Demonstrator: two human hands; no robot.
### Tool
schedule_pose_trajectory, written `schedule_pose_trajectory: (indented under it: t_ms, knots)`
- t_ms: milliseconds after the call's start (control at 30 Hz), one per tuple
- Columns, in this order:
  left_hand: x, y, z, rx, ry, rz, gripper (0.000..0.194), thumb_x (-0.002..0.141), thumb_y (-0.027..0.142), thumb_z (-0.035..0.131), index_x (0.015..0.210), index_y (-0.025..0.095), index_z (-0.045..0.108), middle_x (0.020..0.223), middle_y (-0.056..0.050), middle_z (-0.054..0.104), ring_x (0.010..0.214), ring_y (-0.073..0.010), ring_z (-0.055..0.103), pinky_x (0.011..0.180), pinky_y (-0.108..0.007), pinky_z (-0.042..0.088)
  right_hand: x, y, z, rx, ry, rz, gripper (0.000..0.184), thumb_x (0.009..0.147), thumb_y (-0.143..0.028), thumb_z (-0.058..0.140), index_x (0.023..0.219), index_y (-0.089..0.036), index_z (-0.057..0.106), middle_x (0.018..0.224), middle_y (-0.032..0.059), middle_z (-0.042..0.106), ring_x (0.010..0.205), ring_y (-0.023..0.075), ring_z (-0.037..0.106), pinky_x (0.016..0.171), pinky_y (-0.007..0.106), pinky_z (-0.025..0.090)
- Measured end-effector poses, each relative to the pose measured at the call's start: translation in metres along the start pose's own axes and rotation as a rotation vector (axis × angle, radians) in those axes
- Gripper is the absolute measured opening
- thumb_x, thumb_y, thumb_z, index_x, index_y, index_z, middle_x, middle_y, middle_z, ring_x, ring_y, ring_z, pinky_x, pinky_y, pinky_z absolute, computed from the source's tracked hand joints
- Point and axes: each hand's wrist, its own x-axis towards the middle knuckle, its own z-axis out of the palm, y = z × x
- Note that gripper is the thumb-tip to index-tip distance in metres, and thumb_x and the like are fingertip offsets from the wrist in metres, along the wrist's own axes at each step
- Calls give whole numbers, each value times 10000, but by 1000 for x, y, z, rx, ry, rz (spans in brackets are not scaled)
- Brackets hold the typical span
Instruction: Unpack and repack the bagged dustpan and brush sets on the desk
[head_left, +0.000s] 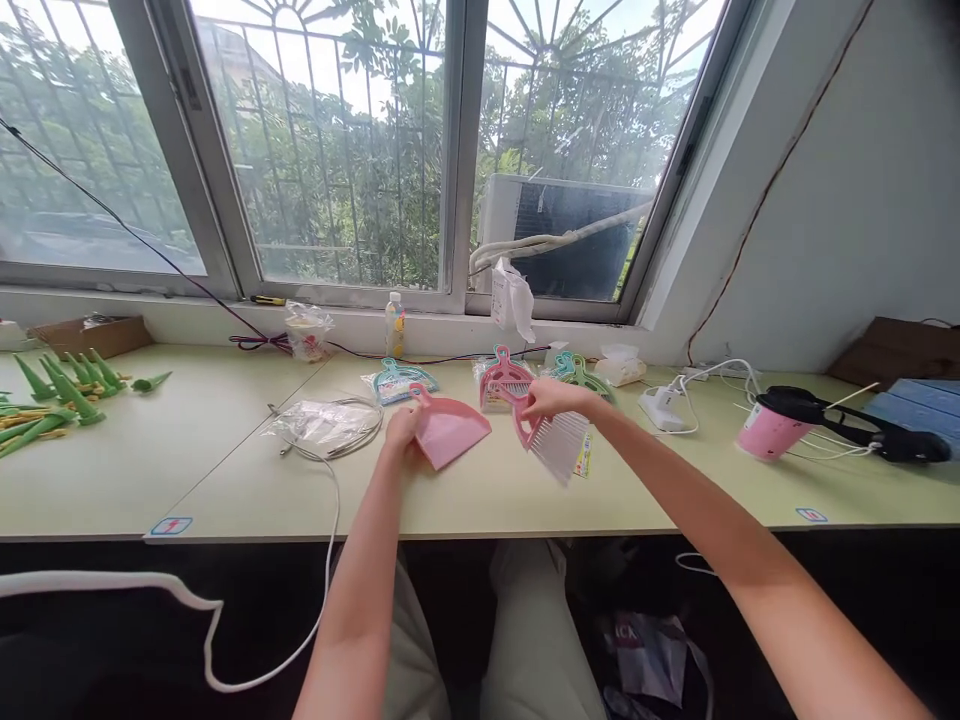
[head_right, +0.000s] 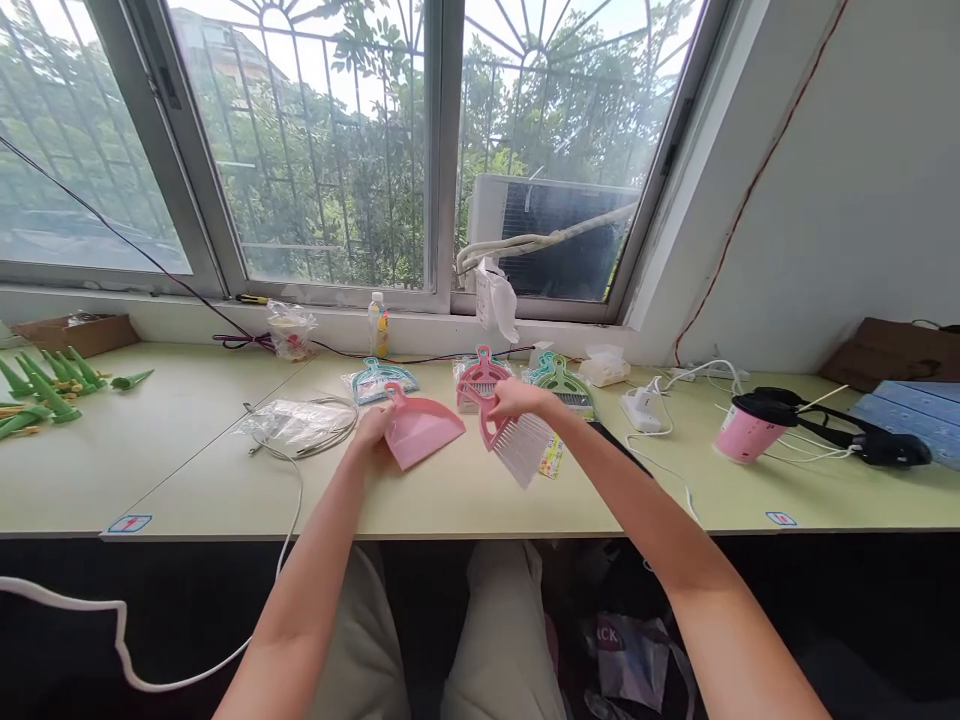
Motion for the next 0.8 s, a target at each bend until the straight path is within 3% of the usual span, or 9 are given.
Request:
schedule_pose_trajectory:
  t_ms: [133,267,400,500,633,733,800]
  knots:
    - [-4,3,-10,169,53,1,449,984,490,423,761,175,653,957,-194,739,1022,-348,672,808,-390,465,32,24,50,-102,-42,231,197,774,-291,740,795,-96,756,801,105,765,641,166,716,575,217,487]
    - [-11,8,-15,333,14,25,463,994,458,417,722,176,665,786,-163,722,932,-310,689,772,-357,462,44,31,75,-165,70,294,190,794,-286,756,844,-103,765,866,135,775,787,207,754,637,223,489]
    - [-17,10,-14,412,5,56,439,984,434,442,717,177,678,754,-147,713,896,-300,692,761,-347,469,45,33,79,-204,170,283,200,866,-279,696,898,-96,772,915,170,765,889,229,743,665,239,477]
    - [-17,9,-16,444,50,64,425,993,403,420,764,175,696,916,-174,743,951,-319,696,780,-364,473,50,34,85,-179,124,260,190,823,-265,726,883,-93,779,868,159,757,827,223,733,638,242,466]
    - [-11,7,-16,408,138,26,458,1021,379,342,863,173,719,1031,-195,739,1004,-333,690,794,-381,466,56,38,92,-225,191,257,172,752,-215,746,866,-93,788,880,167,751,838,232,724,625,241,457]
    - [-7,7,-9,309,37,78,407,1000,379,404,818,189,715,970,-142,750,931,-290,689,734,-336,449,53,42,82,-198,184,221,160,716,-226,754,792,-87,783,797,142,745,777,226,709,599,240,450]
    - [-6,7,-2,215,-151,117,394,968,403,476,736,184,708,858,-108,744,783,-237,672,660,-300,429,49,43,68,-124,186,178,135,739,-222,726,735,-96,776,697,106,725,719,207,693,598,235,455]
